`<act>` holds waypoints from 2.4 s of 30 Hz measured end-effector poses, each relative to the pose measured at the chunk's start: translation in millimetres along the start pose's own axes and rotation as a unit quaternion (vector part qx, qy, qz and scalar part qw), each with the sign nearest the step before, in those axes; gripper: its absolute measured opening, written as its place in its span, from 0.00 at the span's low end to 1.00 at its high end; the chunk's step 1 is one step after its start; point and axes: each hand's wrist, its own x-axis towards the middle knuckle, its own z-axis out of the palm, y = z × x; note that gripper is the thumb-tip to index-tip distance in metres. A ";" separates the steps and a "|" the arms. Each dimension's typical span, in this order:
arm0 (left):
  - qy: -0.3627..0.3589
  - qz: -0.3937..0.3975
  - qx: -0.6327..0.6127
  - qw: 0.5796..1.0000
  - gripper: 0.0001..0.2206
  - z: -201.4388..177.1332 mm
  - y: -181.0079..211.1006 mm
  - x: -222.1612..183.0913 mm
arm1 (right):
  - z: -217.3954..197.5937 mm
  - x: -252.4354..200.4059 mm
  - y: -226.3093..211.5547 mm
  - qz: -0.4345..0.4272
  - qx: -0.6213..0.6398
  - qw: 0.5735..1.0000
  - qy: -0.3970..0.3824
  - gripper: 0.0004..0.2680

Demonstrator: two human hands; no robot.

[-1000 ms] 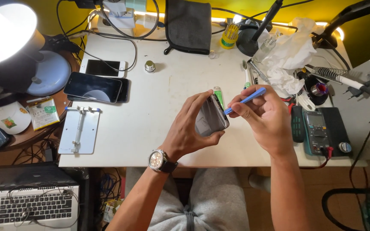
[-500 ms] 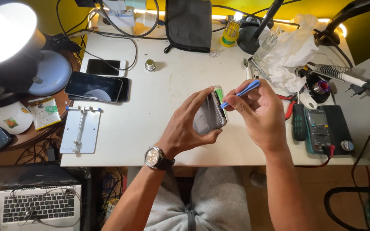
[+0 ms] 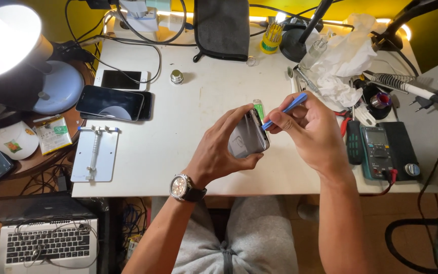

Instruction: Using plastic prying tools to carefully remove the back cover of a smartphone for repair.

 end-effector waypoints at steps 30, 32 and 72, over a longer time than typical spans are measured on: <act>-0.035 -0.050 -0.011 0.998 0.42 -1.8 11.2 10.4 | 3.7 -24.7 -2.2 -0.002 -0.059 0.995 0.080 0.08; -0.038 -0.063 -0.026 0.997 0.42 -6.8 14.4 11.2 | 7.5 -20.3 20.6 0.034 0.062 0.992 0.103 0.09; 0.099 -0.204 -0.312 0.923 0.26 -34.0 -29.2 1.9 | -50.5 3.9 135.8 0.023 -0.485 0.861 0.152 0.09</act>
